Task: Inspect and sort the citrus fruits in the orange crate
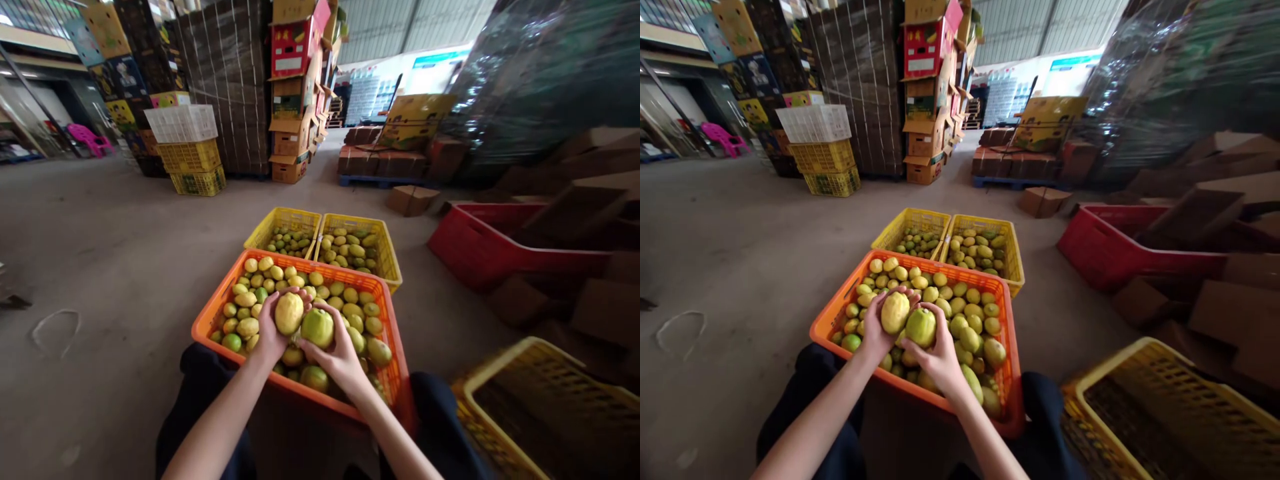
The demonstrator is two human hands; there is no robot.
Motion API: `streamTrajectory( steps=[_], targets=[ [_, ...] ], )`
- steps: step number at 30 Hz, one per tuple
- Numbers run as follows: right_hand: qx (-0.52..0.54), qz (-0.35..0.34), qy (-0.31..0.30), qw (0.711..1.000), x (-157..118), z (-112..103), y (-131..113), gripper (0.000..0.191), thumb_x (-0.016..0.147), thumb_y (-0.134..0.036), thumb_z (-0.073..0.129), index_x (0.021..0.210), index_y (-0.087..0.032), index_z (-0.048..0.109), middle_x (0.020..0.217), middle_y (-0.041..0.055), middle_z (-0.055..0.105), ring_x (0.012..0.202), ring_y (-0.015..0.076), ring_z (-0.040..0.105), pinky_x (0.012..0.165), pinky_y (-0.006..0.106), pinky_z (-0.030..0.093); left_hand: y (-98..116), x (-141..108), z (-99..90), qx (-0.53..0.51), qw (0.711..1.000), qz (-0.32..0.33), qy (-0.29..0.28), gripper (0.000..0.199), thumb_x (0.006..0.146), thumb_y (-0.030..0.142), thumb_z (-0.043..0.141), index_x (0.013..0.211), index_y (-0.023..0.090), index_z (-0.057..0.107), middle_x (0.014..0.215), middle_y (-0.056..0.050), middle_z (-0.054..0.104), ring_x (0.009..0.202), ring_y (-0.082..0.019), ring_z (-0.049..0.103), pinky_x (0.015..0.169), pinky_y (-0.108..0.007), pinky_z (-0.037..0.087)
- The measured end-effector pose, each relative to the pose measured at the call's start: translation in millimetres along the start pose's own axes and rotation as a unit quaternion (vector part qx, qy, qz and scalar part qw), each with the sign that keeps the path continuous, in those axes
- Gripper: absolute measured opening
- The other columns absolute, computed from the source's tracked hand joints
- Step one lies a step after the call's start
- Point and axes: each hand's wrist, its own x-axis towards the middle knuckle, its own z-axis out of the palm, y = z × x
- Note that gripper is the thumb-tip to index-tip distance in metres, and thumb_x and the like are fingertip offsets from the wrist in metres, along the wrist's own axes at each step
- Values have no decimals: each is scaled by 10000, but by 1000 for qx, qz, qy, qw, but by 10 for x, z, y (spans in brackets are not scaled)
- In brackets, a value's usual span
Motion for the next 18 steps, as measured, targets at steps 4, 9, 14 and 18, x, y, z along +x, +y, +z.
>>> streamTrajectory(
  steps=[4,9,14,18],
  targets=[
    [30,50,26,998,-6,-66,-12,644,567,-356,883,1123,-257,574,1077,36,689,985,268,659,882,391,562,-27,-8,73,4,999,-28,16,238,789,316,596,810,126,737,894,-127,765,1116,-337,691,1008,-458,529],
    [42,75,33,996,5,-69,64,633,568,-351,884,1113,-254,576,1037,25,693,930,249,655,846,382,556,-30,5,111,-51,992,-83,86,253,831,276,541,912,114,717,881,-131,751,1122,-335,688,1018,-472,529],
    [-34,1,94,995,37,-53,108,561,585,-351,869,1060,-253,588,997,21,685,932,248,639,894,400,533,-78,13,98,-79,986,-128,71,331,923,358,517,1113,129,661,1068,-144,738,1193,-327,657,1053,-479,511],
    [-29,8,154,988,52,-113,60,549,613,-401,860,1067,-268,581,1010,18,669,943,243,632,889,397,536,-138,7,46,3,992,-122,23,211,903,303,645,1068,170,637,1141,-122,730,1214,-292,646,1065,-432,512]
  ],
)
